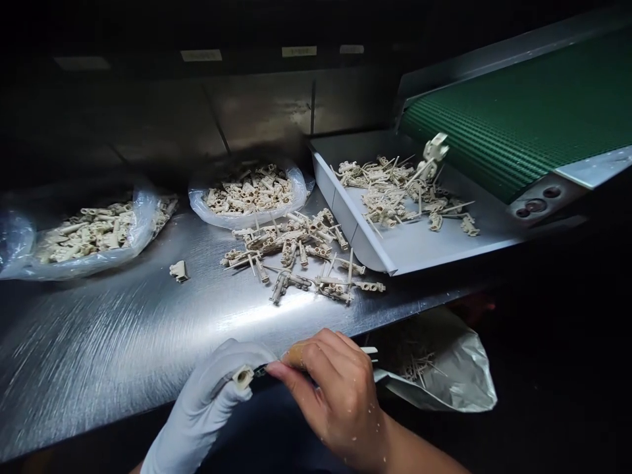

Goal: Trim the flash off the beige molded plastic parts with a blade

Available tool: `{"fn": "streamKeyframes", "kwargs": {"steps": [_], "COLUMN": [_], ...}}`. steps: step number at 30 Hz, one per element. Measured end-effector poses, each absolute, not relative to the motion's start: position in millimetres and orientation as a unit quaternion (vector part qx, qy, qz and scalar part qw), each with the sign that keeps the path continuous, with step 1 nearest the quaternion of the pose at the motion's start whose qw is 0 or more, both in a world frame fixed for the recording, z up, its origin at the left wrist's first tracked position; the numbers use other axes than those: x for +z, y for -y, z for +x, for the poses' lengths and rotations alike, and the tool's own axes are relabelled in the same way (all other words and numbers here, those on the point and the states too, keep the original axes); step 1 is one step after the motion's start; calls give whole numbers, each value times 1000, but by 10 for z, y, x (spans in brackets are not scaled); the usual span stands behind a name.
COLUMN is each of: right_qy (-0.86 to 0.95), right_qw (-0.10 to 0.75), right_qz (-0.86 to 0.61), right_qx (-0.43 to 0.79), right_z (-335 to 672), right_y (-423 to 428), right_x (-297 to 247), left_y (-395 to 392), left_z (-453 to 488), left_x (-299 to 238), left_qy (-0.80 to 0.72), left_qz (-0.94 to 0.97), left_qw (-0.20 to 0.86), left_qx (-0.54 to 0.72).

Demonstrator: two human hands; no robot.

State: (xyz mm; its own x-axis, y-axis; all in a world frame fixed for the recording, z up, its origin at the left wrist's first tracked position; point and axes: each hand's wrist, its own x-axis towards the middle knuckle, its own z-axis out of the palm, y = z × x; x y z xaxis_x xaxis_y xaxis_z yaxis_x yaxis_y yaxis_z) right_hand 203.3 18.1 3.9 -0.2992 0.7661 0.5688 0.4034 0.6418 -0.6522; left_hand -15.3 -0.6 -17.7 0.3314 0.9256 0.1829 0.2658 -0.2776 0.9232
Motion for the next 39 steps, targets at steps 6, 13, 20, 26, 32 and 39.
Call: {"fn": "streamKeyframes", "kwargs": {"steps": [6,13,20,26,32,39], "right_qy": [792,758,632,747,862,901], "right_qw": [426,397,356,452,415,371], "right_qz": [-366,-378,-392,-427,-263,-214], "right_qx": [239,354,566,233,124,69], "right_z": [2061,2077,1972,2030,2073,1993], "right_y": [-222,-250,-305,-336,-300,-356], "right_x": [102,103,-41,-110,25,104], "left_y": [-77,-106,-69,-66,-54,-90], "left_z": [-133,-124,-131,-142,-150,-163], "left_x": [-39,25,-125,-188,-191,-142], "left_qy": [-385,-371,-417,-458,-477,-454], "left_qz": [686,667,644,699,695,699], "left_qw": [475,530,543,331,374,459], "left_qx": [394,371,341,437,386,308]}}
